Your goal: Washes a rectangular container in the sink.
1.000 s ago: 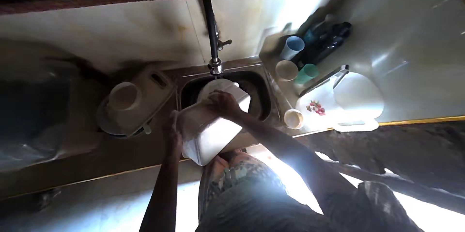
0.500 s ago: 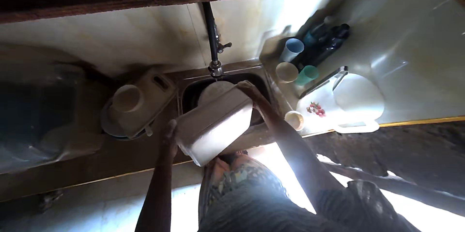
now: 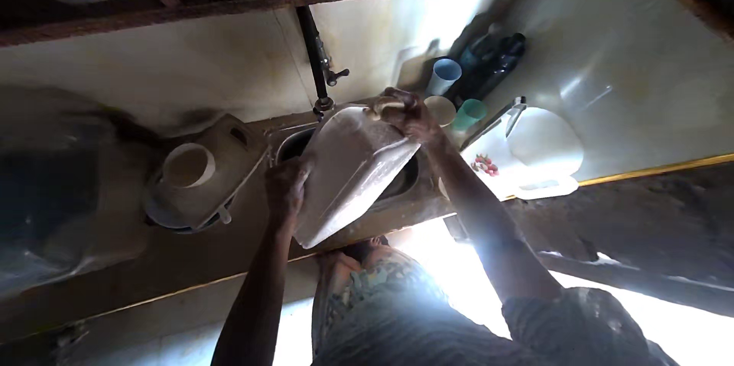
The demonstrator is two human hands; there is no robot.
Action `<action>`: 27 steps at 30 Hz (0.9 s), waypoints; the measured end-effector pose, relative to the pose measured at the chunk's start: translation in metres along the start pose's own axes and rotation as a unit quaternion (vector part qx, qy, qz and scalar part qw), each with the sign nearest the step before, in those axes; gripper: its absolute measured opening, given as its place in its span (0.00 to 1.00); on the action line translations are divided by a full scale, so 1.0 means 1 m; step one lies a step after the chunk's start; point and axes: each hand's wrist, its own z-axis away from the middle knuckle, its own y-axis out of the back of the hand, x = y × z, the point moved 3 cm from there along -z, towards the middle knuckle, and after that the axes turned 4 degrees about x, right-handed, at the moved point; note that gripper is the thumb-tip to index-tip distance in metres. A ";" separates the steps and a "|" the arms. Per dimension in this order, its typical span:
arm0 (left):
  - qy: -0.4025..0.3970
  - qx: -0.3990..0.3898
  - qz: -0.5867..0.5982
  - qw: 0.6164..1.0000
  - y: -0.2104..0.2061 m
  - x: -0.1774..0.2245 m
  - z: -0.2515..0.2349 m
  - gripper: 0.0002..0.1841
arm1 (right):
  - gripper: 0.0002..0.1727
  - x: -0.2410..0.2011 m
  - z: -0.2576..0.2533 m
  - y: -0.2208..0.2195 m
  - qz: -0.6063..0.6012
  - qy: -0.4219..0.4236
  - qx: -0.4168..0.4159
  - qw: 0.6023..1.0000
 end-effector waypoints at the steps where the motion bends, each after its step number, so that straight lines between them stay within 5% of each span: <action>1: 0.008 -0.002 0.013 1.000 0.000 -0.005 0.000 0.13 | 0.09 0.006 0.003 0.005 0.002 -0.026 -0.003 1.000; 6: 0.057 -0.148 0.063 0.985 0.000 0.004 -0.002 0.04 | 0.05 -0.017 -0.003 -0.007 0.112 0.014 -0.064 0.992; 9: 0.040 -0.189 -0.009 0.981 -0.001 0.037 -0.007 0.08 | 0.16 -0.042 -0.003 -0.034 0.262 0.098 -0.131 0.951; 14: 0.034 -0.080 -0.033 0.996 -0.010 0.025 -0.008 0.12 | 0.16 -0.027 -0.012 -0.036 0.336 0.177 -0.103 0.919; 17: 0.075 -0.024 0.048 0.996 -0.013 -0.003 0.002 0.07 | 0.12 0.005 -0.022 -0.008 0.363 0.182 0.029 0.913; 21: 0.093 0.017 0.068 0.993 -0.013 -0.025 0.016 0.07 | 0.20 0.015 -0.014 -0.007 0.430 -0.095 0.096 0.893; 27: 0.111 0.033 0.088 0.989 -0.016 -0.043 0.024 0.03 | 0.20 -0.011 0.038 -0.110 0.370 0.033 -0.072 0.926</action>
